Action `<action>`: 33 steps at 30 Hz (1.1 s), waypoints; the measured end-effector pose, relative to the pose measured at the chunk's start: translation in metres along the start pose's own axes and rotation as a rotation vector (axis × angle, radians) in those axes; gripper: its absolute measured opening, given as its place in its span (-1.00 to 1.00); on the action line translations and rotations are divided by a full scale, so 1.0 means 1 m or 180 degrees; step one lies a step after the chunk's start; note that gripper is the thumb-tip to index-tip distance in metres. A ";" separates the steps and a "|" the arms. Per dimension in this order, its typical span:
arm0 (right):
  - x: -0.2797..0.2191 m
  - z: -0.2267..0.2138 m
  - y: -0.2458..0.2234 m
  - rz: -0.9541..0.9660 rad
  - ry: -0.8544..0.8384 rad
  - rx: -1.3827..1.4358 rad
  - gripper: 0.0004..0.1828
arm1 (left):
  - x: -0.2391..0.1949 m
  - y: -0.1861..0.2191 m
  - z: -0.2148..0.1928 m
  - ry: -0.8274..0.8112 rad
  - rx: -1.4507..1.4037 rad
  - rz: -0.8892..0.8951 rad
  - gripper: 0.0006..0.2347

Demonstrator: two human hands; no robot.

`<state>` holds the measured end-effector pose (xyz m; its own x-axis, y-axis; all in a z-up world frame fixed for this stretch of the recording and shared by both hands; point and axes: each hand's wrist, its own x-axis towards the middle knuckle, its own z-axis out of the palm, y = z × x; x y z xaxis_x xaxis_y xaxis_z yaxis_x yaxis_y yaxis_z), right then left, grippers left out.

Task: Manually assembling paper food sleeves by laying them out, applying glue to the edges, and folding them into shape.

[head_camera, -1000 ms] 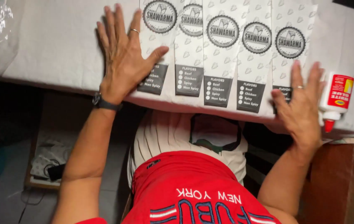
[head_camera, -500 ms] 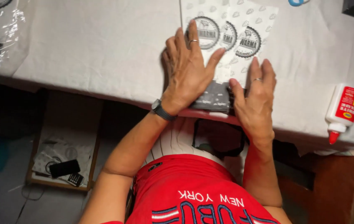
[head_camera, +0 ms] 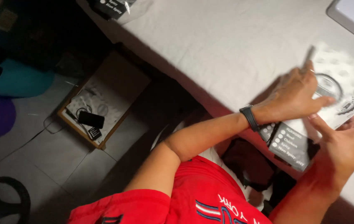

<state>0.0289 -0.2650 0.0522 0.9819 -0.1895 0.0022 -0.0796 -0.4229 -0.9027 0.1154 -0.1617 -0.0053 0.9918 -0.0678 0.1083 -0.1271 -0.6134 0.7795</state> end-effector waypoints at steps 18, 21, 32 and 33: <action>0.016 -0.057 -0.047 -0.1838 -0.0615 -0.2688 -0.59 | -0.003 0.017 -0.020 0.1619 -0.5463 -0.1203 -0.79; 0.008 -0.061 -0.046 -0.2641 0.0094 -0.2410 -0.81 | -0.001 0.005 0.001 0.1399 -0.5783 -0.0569 -0.92; 0.003 -0.064 -0.053 -0.2637 -0.0217 -0.2294 -0.67 | -0.008 0.013 -0.002 0.0453 -0.6667 -0.0973 -0.80; 0.000 -0.068 -0.052 -0.2631 -0.0211 -0.2297 -0.67 | -0.006 0.010 -0.001 0.0444 -0.6667 -0.0977 -0.80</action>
<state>0.0212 -0.3035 0.1284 0.7842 0.4299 0.4476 0.5463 -0.8203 -0.1693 0.1080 -0.1671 0.0026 0.9841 -0.0562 -0.1687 0.0783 0.9887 0.1278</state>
